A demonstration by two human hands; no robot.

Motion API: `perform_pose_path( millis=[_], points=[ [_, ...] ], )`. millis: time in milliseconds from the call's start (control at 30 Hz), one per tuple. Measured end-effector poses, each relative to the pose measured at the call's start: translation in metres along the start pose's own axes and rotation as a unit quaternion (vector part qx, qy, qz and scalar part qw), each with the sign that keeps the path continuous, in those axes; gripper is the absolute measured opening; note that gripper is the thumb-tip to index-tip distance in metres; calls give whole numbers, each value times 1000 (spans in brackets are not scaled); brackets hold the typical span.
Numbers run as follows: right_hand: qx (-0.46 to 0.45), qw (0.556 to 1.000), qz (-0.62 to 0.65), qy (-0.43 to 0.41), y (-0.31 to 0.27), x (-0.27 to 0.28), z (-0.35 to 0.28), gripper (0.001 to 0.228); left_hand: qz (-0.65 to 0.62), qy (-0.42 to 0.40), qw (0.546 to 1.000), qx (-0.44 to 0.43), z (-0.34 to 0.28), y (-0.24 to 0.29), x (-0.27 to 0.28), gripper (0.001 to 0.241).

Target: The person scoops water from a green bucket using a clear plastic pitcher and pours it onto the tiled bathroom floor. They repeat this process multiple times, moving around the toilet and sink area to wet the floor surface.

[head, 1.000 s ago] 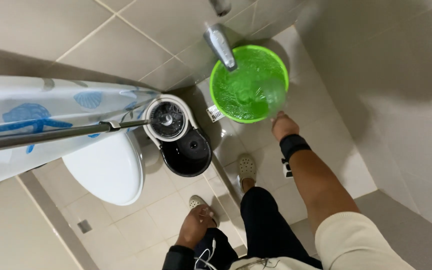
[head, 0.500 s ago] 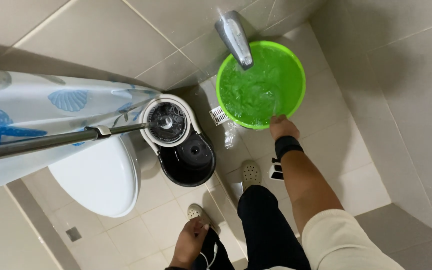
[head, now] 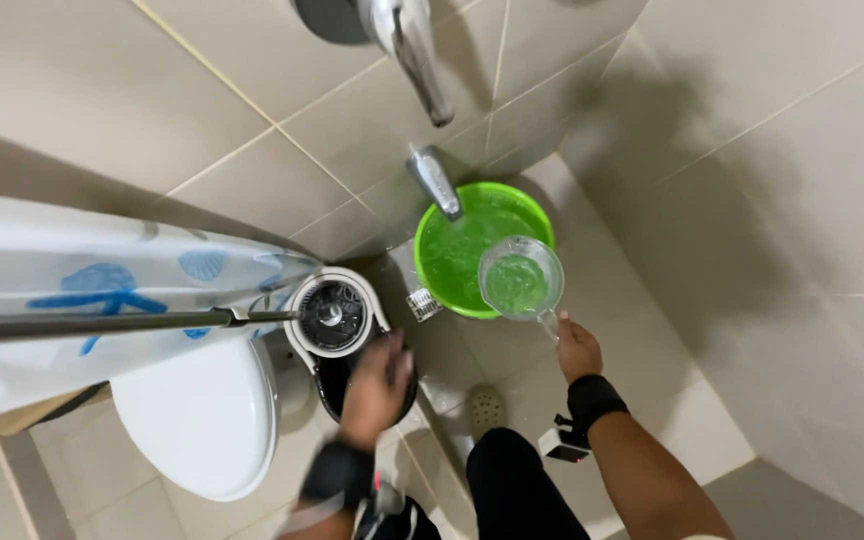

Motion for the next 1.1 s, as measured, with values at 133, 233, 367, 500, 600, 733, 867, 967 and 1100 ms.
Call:
perform_pose_path(
  millis=[133,233,367,500,600,733,867,967,1100],
  points=[
    [31,999,18,9,-41,58,-45,62,-78,93,976,-183,100,139,36,27],
    [77,995,-53,32,-73,95,-76,67,-240,83,957,-141,173,195,40,29],
    [40,997,-52,30,-100,128,-106,60,-285,92,946,-128,253,204,21,30],
    [78,995,-23,49,-131,153,-126,62,-334,76,935,-88,294,183,6,28],
    [108,993,9,45,-149,161,-137,59,-289,107,946,-96,297,176,3,26],
    [161,986,47,15,-153,158,-134,63,-343,69,934,-77,256,165,1,32],
    [181,982,33,-42,-186,152,-159,60,-250,-23,967,-52,149,103,9,32],
    [152,984,47,-77,-190,149,-169,44,-143,-28,989,-8,34,62,59,41],
    [216,969,-27,-118,-197,129,-174,56,-163,73,976,123,-110,-44,120,41]
  ],
)
Point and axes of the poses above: each hand's wrist, its own z-axis towards the middle knuckle, its own x-axis out of the back of the hand, y = z × x, the point moved 9 cm from there along z, towards the middle knuckle, and after that the axes turned 2 degrees about y, right-handed, at the moved point
